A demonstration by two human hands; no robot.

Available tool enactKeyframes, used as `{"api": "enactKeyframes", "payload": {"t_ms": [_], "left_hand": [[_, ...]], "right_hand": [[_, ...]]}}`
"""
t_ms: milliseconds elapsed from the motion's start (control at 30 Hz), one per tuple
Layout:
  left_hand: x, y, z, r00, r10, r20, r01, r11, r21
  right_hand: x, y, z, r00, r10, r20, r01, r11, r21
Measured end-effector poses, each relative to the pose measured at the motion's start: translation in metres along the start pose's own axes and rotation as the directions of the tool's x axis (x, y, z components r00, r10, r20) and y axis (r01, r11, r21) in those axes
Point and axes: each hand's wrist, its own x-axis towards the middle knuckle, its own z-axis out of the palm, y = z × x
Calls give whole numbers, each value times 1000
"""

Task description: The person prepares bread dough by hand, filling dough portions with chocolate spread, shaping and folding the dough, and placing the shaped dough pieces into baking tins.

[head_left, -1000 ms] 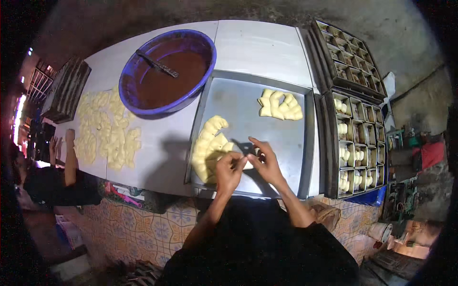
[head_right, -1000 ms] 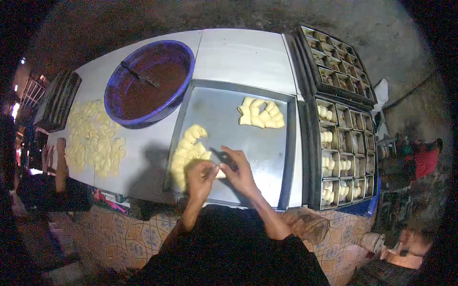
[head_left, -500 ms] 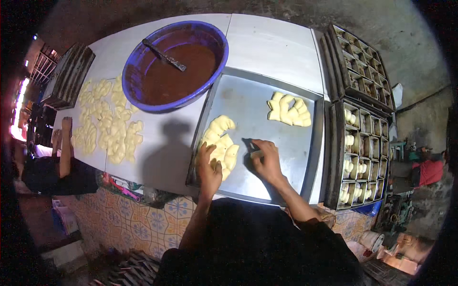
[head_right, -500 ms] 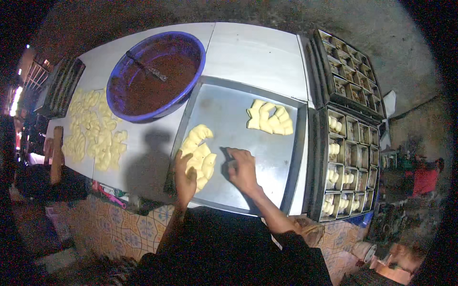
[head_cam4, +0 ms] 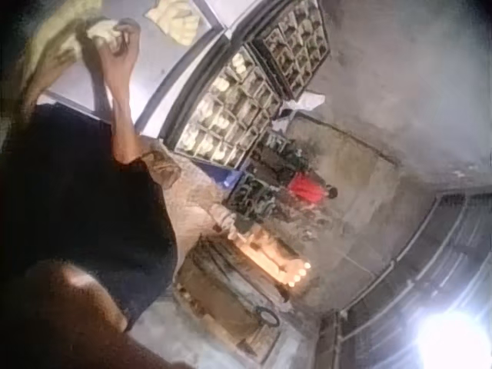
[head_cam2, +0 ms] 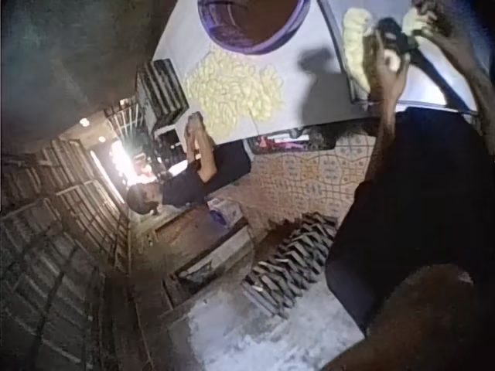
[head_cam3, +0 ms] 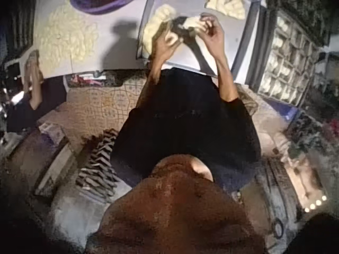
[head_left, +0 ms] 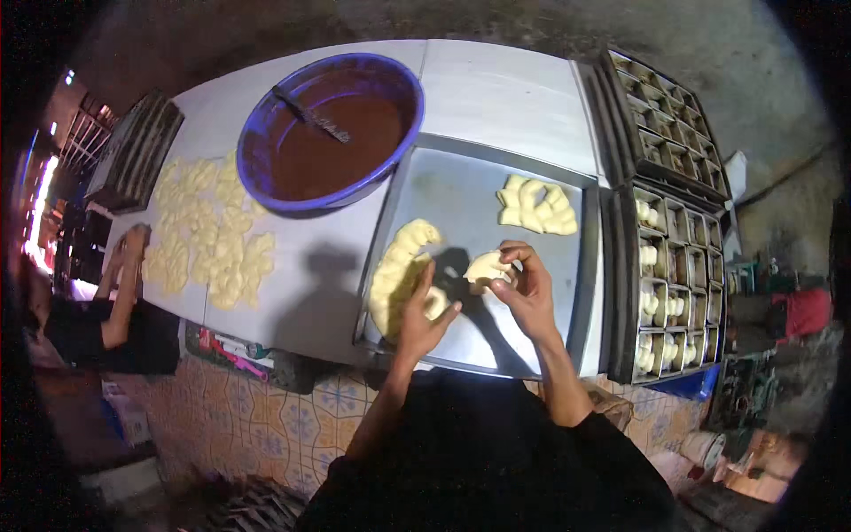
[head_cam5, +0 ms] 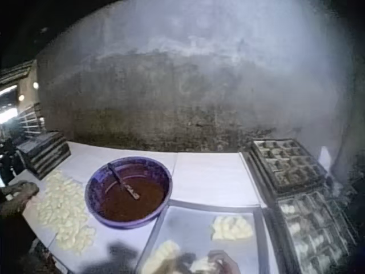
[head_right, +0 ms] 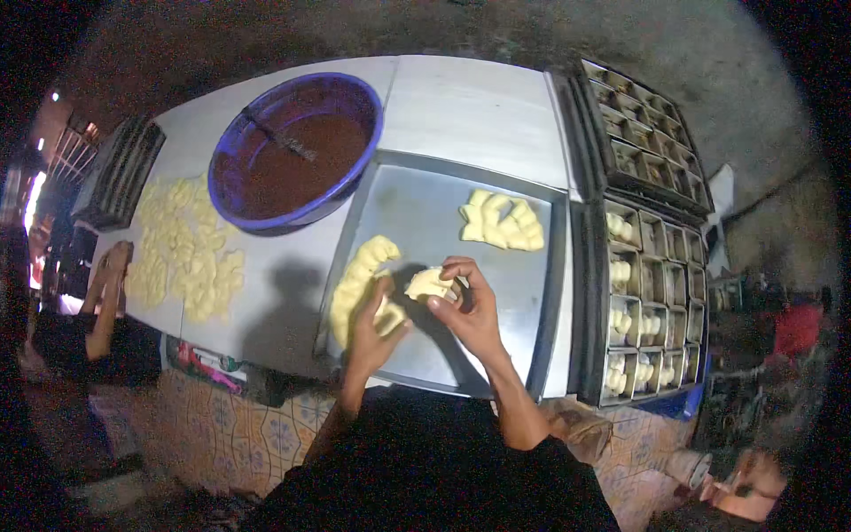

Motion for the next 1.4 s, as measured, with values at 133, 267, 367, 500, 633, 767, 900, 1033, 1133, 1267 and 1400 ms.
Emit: {"api": "enactKeyframes", "payload": {"t_ms": [133,267,367,500,633,767,900,1033,1133,1267,1400], "left_hand": [[10,48,5,976,87,-201,-193,772,-605],[4,63,15,964,-232,-126,43,610,-791],[1,47,15,959,-252,-126,122,774,-621],[10,30,12,856,-159,492,424,-330,-844],[43,43,-19,879,312,361,475,-492,-729],[142,11,-57,975,137,172,159,104,-982],[248,-68,-107,953,-142,-268,55,950,-307],[280,-81,-113,876,-450,174,432,892,133],[258,-69,-91,919,-394,-31,393,902,178],[180,11,-80,878,-431,210,433,525,-732],[109,29,-39,846,-272,459,519,220,-826]], "right_hand": [[-15,13,5,997,6,-71,-20,978,-207],[-15,18,8,991,66,-120,-107,921,-376],[-5,16,4,993,-112,-37,82,882,-463],[-1,32,12,927,-171,333,343,744,-573],[11,45,-8,936,276,221,-288,957,23],[15,62,-19,948,203,247,-189,979,-79],[17,74,-13,970,195,143,-202,979,31],[21,87,-20,974,211,81,-218,973,80],[19,96,-25,982,186,42,-189,978,90],[36,89,-19,923,384,2,-366,880,303],[30,88,1,819,573,-18,-507,739,444]]}}
